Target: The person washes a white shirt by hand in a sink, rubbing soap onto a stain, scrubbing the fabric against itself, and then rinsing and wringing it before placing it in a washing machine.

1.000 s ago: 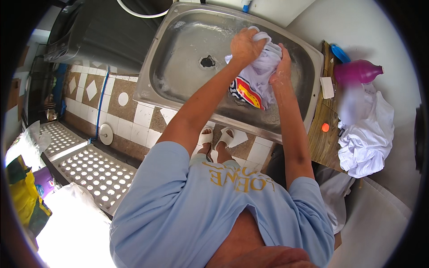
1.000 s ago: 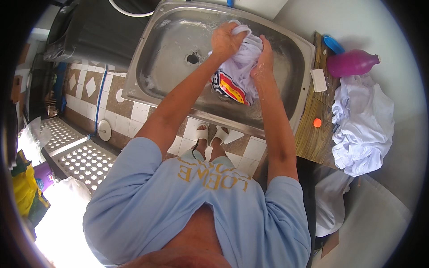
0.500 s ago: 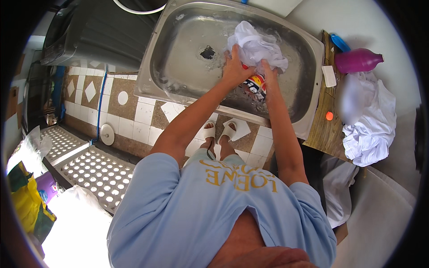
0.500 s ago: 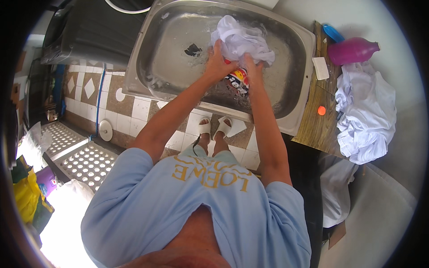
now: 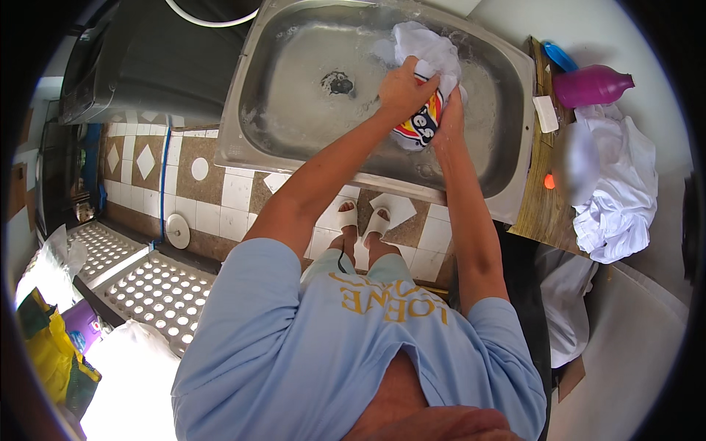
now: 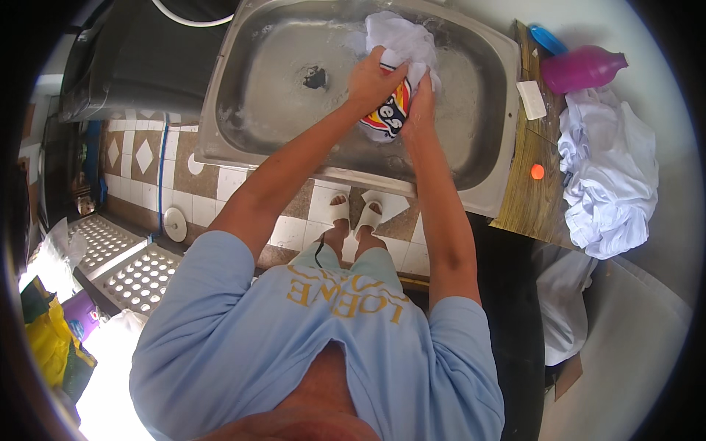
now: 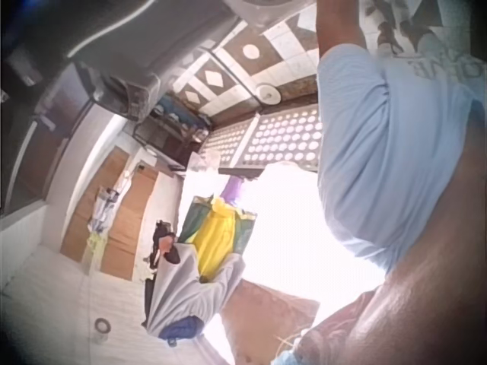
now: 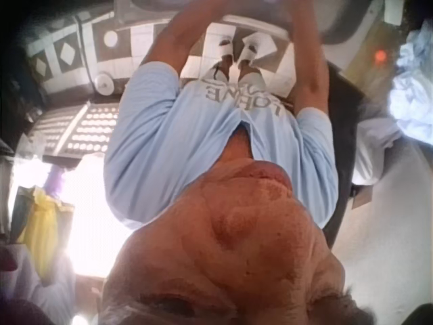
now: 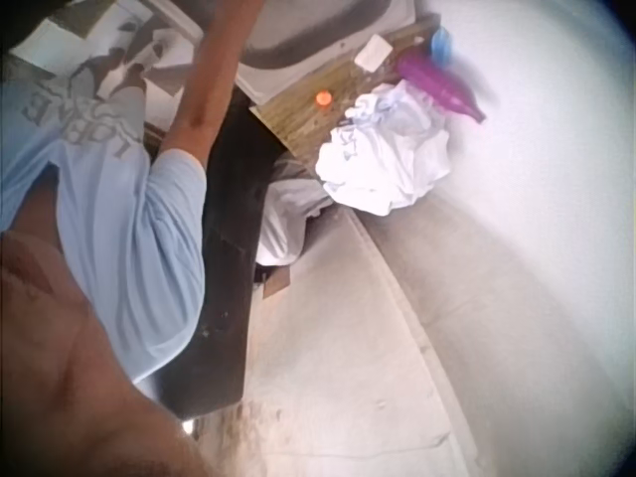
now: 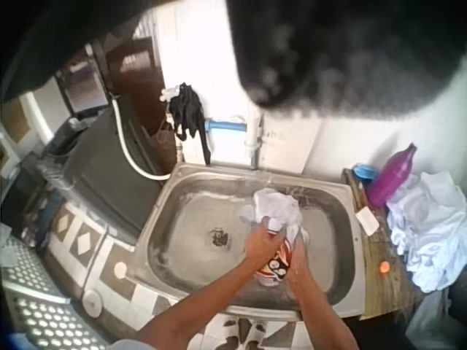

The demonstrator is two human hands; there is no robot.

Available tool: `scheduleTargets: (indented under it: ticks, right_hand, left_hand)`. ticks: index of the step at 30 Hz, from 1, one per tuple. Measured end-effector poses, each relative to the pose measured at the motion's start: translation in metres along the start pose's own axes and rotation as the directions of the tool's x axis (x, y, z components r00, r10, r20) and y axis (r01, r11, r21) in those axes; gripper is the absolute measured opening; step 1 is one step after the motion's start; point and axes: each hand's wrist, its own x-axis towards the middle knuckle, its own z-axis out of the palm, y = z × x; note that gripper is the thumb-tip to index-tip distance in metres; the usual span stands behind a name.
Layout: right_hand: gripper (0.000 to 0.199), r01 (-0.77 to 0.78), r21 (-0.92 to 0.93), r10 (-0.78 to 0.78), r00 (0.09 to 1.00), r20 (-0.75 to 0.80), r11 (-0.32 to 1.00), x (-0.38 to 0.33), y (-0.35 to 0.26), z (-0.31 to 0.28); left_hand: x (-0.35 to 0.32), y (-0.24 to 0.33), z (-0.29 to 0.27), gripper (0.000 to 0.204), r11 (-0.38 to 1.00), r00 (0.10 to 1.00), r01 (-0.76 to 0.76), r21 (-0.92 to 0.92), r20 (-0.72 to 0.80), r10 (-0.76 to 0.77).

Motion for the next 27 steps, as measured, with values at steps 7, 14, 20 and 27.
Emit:
scheduleTargets:
  ticks: [7, 14, 20, 27]
  right_hand:
    - [0.082, -0.117, -0.953, 0.055, 0.993, -0.106, 0.280, -0.012, -0.071, -0.069]
    - [0.076, -0.262, -0.067, 0.262, 0.965, 0.004, 0.963, 0.024, -0.038, -0.030]
    - [0.060, -0.152, 0.179, 0.140, 0.987, 0.079, 0.972, 0.053, -0.022, -0.026]
    - [0.047, 0.177, 0.226, -0.226, 0.951, 0.211, 0.958, 0.071, -0.008, -0.019]
  left_hand:
    - [0.060, -0.007, -0.080, 0.099, 0.930, 0.888, -0.053, 0.363, 0.443, -0.122]
    - [0.072, -0.017, 0.027, 0.100, 0.985, 0.964, 0.140, 0.105, 0.212, -0.160]
    - [0.040, 0.024, 0.021, 0.066, 1.000, 0.995, -0.011, -0.003, 0.103, 0.011]
    - [0.015, 0.050, 0.035, 0.033, 0.961, 0.944, -0.274, -0.028, -0.200, 0.263]
